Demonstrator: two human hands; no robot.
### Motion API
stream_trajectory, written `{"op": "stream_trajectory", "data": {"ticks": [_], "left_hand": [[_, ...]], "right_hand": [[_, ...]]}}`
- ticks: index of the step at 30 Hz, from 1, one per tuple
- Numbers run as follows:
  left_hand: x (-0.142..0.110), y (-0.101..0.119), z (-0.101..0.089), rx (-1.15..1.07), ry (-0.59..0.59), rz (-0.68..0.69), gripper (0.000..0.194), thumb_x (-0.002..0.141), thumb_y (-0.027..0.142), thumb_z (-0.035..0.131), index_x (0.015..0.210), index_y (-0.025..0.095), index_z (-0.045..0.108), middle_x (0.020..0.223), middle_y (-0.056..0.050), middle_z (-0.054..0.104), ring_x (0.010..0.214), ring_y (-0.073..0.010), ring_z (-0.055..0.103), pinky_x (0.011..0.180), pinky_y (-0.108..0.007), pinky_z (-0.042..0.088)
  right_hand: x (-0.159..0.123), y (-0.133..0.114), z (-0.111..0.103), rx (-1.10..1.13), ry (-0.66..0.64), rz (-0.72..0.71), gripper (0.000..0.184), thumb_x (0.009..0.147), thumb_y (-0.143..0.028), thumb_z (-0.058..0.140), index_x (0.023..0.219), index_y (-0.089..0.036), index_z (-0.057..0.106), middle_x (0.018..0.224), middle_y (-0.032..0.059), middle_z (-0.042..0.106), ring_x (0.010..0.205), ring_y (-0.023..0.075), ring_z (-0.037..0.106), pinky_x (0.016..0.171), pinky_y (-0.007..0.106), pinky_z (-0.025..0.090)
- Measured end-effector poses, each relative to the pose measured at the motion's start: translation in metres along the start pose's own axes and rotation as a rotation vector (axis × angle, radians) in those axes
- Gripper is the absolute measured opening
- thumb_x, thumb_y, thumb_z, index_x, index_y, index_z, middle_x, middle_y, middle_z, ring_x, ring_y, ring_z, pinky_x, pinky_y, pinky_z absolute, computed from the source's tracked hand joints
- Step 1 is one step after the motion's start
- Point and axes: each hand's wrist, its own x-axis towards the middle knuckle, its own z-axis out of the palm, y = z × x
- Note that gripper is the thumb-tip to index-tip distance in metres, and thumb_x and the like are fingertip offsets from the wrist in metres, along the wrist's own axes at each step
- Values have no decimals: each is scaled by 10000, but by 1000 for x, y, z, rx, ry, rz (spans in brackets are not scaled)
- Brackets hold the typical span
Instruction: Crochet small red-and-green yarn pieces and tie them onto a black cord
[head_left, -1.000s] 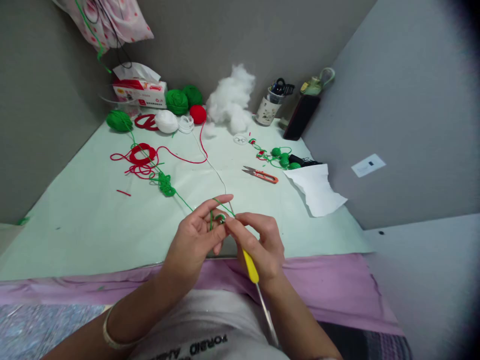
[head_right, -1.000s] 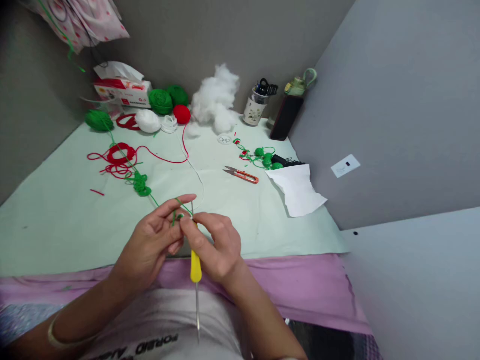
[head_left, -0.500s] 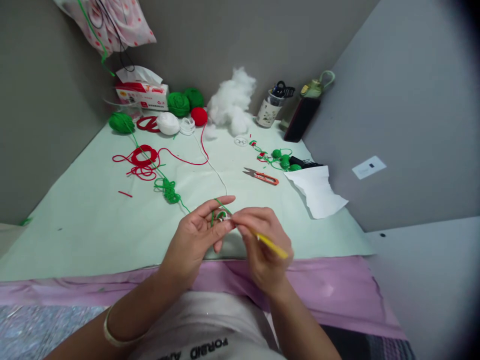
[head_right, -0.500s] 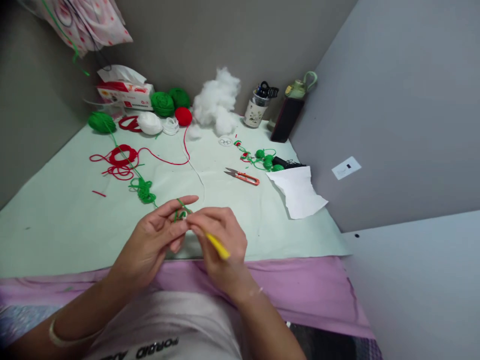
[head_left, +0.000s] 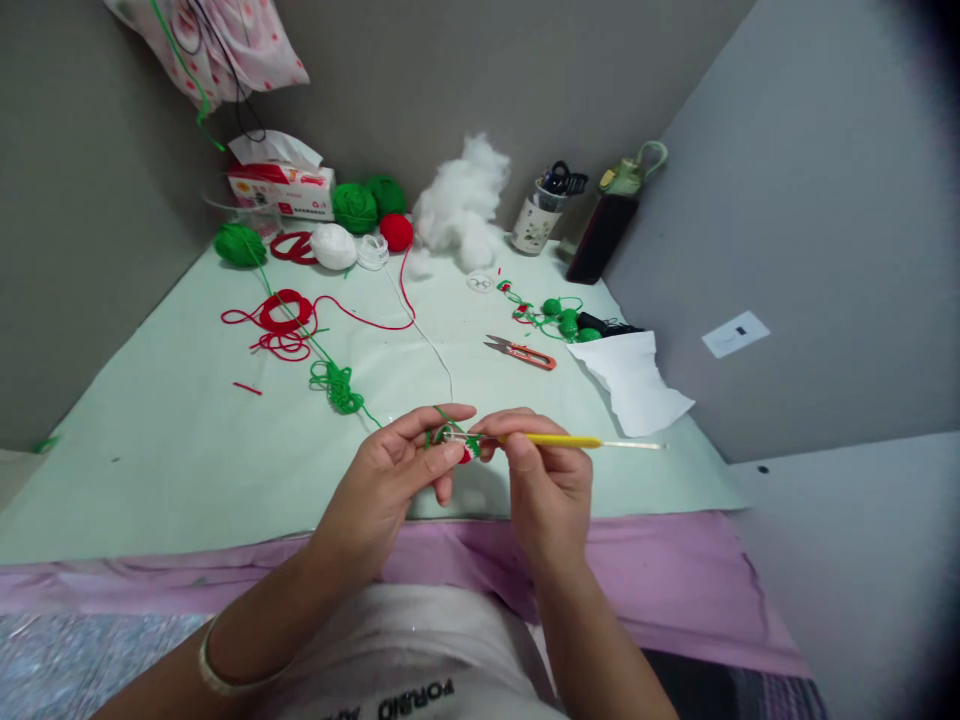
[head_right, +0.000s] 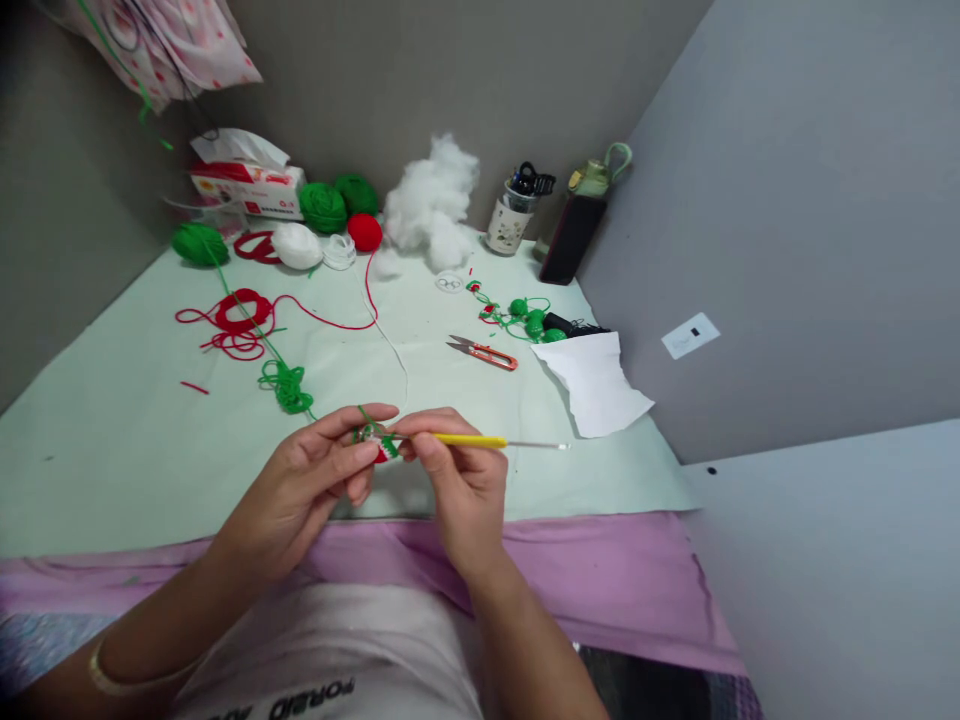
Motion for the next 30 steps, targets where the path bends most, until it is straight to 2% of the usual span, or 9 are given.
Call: {"op": "stream_trajectory", "data": {"ticks": [4, 8, 14, 16, 18, 20, 24, 27, 30], "left_hand": [[0, 2, -1, 34, -3, -1, 260, 828, 234, 752, 1088, 221, 748, 798, 8, 659, 542, -34, 496, 538, -172, 396], [-1, 0, -4, 71, 17, 8, 263, 837, 246, 746, 1099, 220, 743, 725, 28, 598, 546, -43, 484, 542, -178, 396], [-1, -8, -5, 112, 92, 133, 371, 818, 230, 776, 1180, 265, 705, 747, 47, 562, 560, -29, 480, 559, -151, 406], [-1, -7, -4, 10, 67, 71, 444, 807, 240, 787, 1236, 256, 673, 716, 54, 539, 517, -24, 444, 505, -147, 373], [0, -3, -4, -117, 20, -50, 449, 818, 246, 774, 1251, 213, 663, 618, 77, 457, 461, -15, 352, 452, -139, 311], [1, 2, -4, -203, -4, -129, 407, 827, 221, 760, 1223, 168, 677, 560, 99, 375, 441, -8, 260, 426, -128, 254], [0, 6, -2, -185, -4, -103, 373, 803, 191, 773, 1169, 185, 700, 619, 79, 466, 427, 10, 242, 410, -134, 230], [-1, 3, 1, -75, 1, -49, 368, 801, 223, 780, 1162, 218, 706, 714, 46, 562, 435, 6, 340, 419, -147, 270], [-2, -1, 2, -6, 28, 12, 426, 799, 230, 785, 1214, 229, 688, 733, 40, 567, 471, -9, 415, 444, -150, 303]], "right_hand": [[0, -2, -5, 135, -14, 109, 209, 1003, -274, 525, 934, -213, 713, 880, 34, 705, 715, 134, 640, 681, 298, 525], [-2, -9, -6, -32, -29, 7, 229, 1025, -238, 461, 969, -213, 682, 901, 41, 714, 754, 148, 660, 700, 314, 541], [-9, -8, -5, -685, -188, -516, 274, 951, -81, 516, 1161, -201, 644, 1007, 81, 711, 929, 190, 666, 785, 340, 553], [-11, -4, -5, -843, -175, -640, 318, 913, -76, 590, 1188, -218, 663, 1055, 89, 706, 979, 206, 661, 794, 336, 559], [-12, -2, -5, -821, -137, -601, 328, 910, -93, 607, 1187, -251, 682, 1088, 84, 699, 1000, 212, 658, 802, 346, 560], [-11, -2, -4, -619, -64, -456, 276, 944, -118, 557, 1130, -260, 703, 1017, 70, 705, 932, 203, 663, 770, 359, 556], [-3, -6, -1, -210, 45, -216, 212, 981, -198, 521, 949, -236, 727, 860, 51, 689, 768, 180, 635, 653, 344, 529], [-1, -5, 2, -188, -10, -156, 185, 969, -194, 553, 958, -230, 734, 907, 55, 710, 826, 188, 651, 688, 349, 535], [-5, -3, 0, -367, -29, -213, 232, 960, -142, 548, 1047, -257, 729, 923, 49, 714, 861, 189, 662, 718, 351, 546]]}}
